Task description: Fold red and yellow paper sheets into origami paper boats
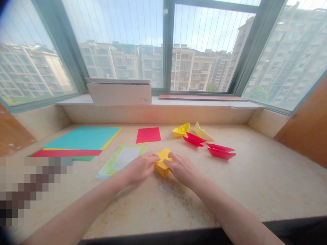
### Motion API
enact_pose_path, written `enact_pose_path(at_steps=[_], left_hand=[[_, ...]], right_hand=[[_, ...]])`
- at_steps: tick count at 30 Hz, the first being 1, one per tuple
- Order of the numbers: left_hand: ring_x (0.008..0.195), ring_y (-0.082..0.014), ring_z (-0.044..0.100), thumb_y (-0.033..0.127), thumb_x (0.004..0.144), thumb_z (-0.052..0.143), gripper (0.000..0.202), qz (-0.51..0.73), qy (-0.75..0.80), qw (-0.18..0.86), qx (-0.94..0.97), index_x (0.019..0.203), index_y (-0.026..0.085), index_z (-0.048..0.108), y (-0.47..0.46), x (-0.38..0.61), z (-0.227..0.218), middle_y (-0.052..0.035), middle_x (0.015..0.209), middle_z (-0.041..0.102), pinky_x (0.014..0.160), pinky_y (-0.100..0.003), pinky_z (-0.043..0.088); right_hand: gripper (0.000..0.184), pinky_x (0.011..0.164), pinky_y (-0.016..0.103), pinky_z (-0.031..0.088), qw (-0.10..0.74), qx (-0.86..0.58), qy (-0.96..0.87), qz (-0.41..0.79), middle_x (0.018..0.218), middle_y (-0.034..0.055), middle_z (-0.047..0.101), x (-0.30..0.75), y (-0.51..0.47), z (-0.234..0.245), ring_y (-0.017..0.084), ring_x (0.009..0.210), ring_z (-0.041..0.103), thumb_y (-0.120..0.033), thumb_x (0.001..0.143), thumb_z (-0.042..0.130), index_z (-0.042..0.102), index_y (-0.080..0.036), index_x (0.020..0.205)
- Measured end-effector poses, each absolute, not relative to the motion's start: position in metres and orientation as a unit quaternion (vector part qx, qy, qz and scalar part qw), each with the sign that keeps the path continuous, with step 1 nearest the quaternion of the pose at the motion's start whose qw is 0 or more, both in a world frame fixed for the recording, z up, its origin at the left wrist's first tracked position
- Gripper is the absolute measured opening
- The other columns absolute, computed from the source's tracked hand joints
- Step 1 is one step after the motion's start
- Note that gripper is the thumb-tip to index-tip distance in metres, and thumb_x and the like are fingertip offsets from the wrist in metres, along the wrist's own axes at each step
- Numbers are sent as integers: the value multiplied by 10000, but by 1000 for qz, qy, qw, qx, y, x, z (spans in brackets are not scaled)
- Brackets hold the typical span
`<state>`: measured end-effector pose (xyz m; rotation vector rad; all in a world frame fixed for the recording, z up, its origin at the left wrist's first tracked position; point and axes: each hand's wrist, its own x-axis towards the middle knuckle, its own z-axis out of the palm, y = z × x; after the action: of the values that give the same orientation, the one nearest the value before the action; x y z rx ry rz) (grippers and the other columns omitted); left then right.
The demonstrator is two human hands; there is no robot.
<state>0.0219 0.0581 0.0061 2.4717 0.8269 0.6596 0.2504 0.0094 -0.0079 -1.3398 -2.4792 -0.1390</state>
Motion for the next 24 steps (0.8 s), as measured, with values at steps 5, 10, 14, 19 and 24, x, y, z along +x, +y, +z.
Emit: enact_pose_path(at_steps=[5,10,14,19,24], left_hand=[[1009,-288,647,174,923,555,192,138,273,111,946,1004,166,728,55,24,2,-115,1020,713,907,-400,518],[996,-250,638,197,973,533,179,140,282,105,943,1006,192,709,65,24,2,-93,1069,698,877,-351,510],[1005,-239,638,187,985,523,183,140,287,108,942,986,189,706,73,23,-1,-85,1058,694,894,-339,501],[924,-220,678,181,993,514,180,164,339,119,919,958,187,691,81,27,-4,-70,964,723,834,-306,512],[903,-204,711,196,995,518,235,207,410,117,880,1212,219,604,90,36,-6,-37,981,738,795,-287,534]], right_hand=[[271,714,337,556,173,-455,-873,14,1006,65,763,263,15,-7,233,812,725,-166,941,642,753,-281,1161],[246,887,326,560,220,-452,-861,84,1137,54,771,285,26,-10,211,1000,721,-140,949,619,775,-251,1103],[242,826,303,548,237,-470,-842,114,1040,62,765,289,31,-14,200,916,709,-131,933,596,808,-232,994],[231,714,318,496,274,-556,-775,126,861,49,781,283,36,-13,216,778,696,-254,950,583,796,-223,867],[162,613,283,465,315,-634,-692,143,821,27,790,270,47,-17,200,706,705,-323,919,625,750,-221,904]])
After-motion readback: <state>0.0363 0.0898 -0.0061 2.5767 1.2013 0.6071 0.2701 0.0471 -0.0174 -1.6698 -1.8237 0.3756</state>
